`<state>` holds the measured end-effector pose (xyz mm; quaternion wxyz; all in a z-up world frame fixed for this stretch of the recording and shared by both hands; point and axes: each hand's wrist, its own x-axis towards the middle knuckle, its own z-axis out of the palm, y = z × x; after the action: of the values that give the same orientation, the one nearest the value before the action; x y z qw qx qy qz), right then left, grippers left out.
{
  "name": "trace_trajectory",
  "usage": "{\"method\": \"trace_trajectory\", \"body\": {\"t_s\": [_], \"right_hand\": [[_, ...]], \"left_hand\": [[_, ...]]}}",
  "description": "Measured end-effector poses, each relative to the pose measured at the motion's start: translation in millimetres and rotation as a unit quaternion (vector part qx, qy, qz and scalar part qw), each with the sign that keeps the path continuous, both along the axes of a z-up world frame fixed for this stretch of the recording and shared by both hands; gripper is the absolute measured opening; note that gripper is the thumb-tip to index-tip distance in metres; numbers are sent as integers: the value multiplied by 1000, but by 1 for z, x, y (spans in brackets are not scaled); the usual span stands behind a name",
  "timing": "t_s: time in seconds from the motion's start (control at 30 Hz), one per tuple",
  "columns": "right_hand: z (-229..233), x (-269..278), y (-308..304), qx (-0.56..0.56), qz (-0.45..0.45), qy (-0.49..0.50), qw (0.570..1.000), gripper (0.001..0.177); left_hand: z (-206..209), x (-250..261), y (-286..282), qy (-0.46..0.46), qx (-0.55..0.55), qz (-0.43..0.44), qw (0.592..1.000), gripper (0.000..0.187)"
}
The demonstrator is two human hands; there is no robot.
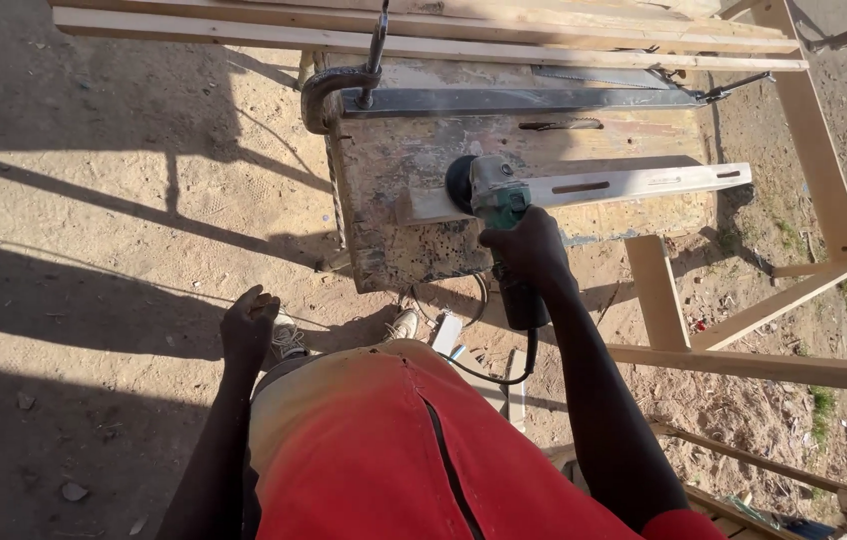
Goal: Using an angle grinder with a sanding disc to smooth a wooden plank on a workbench.
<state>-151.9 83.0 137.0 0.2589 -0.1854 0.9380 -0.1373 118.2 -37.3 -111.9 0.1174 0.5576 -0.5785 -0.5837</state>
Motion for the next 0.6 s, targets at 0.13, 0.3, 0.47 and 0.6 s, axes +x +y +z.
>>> {"method": "trace_trajectory", "body": {"t_s": [0.13, 0.3, 0.47, 0.6], "right_hand": [[-5, 13, -13, -7, 0, -30, 1000, 62], [-14, -5, -4, -29, 6, -13, 999, 61], [-7, -3, -6, -1, 20, 0, 1000, 64], [-5, 15, -16, 7, 48, -22, 999, 61]], "left_hand": [[-20, 2, 7, -34, -2, -28, 999, 47], [-6, -6, 8, -3, 9, -14, 1000, 45], [-10, -2, 7, -1, 6, -2, 1000, 45], [3, -8, 8, 18, 2, -1, 1000, 43]]}}
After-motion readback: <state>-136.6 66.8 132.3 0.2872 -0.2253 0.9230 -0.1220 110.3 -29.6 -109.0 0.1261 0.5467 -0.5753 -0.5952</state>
